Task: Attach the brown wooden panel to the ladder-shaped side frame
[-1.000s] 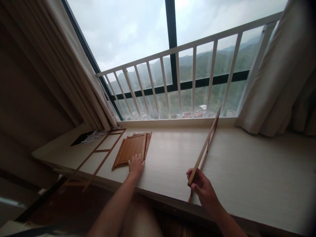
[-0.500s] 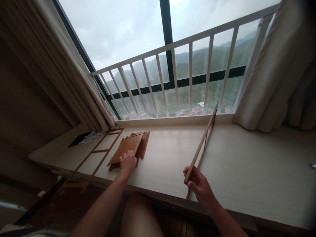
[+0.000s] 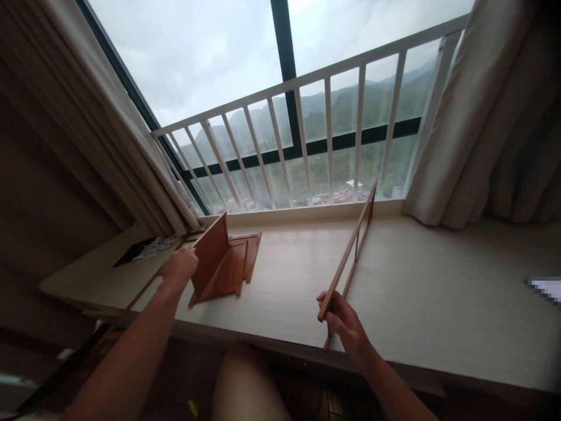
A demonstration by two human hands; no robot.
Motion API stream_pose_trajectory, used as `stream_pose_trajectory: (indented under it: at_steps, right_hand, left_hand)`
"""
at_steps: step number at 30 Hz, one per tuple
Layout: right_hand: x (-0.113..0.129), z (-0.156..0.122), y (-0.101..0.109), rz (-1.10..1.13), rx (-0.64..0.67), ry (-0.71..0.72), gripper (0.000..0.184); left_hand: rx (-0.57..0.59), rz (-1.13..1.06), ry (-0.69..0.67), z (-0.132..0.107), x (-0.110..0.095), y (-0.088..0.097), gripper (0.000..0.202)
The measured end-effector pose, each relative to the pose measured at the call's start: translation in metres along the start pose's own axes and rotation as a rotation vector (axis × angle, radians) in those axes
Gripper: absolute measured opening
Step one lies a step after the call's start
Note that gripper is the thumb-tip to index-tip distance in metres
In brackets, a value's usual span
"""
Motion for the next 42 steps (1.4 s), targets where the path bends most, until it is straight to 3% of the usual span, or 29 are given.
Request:
stream_pose_trajectory:
  at_steps: [5,9,14,20,26,33,38,42]
  right_hand:
    - [-0.001,-0.002,-0.002,-0.094,-0.018,0.013,0.043]
    - [0.004,-0.001,-0.006,-0.153,-0.125,-0.033,0.038]
    - [0.019,-0.004,-0.006,-0.216,-0.249,-0.057,0.043]
    - [0.045,-0.018,0.01,-0.326,-0.396,0.041,0.051]
    - [0.062,-0.031,0.033,-0.465,-0.476,0.104,0.056]
    - [0.066,-0.028,0.042,-0.444,-0.373,0.089,0.052]
    - [0.071,-0.018,0.037,-0.521,-0.232,0.079,0.053]
    - [0.071,-0.012,0.034,-0.479,-0.148,0.143,0.046]
  left_hand:
    - [-0.094,-0.078,-0.096,-0.029,0.015,0.04,0.053]
    - [-0.15,-0.2,-0.225,-0.065,0.015,0.045,0.053]
    - [-0.05,-0.383,-0.442,-0.098,0.007,0.012,0.052]
    - [0.129,-0.613,-0.73,-0.122,-0.022,-0.03,0.045]
    - [0.314,-0.61,-0.871,-0.117,-0.043,-0.035,0.039]
    - [0.57,-0.528,-0.959,-0.1,-0.076,-0.016,0.039]
    - [0.532,-0.455,-1.087,-0.083,-0.1,-0.004,0.035]
    - [0.519,-0.432,-1.106,-0.076,-0.114,-0.003,0.036]
Point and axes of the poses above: each hand's wrist, its own z-axis towards the middle knuckle, its own y-axis out of the back of the hand, x = y × z, the point moved 5 cm from there along z, towards the middle knuckle, and after that the axes turned 4 degrees about z, right-handed, at the moved point
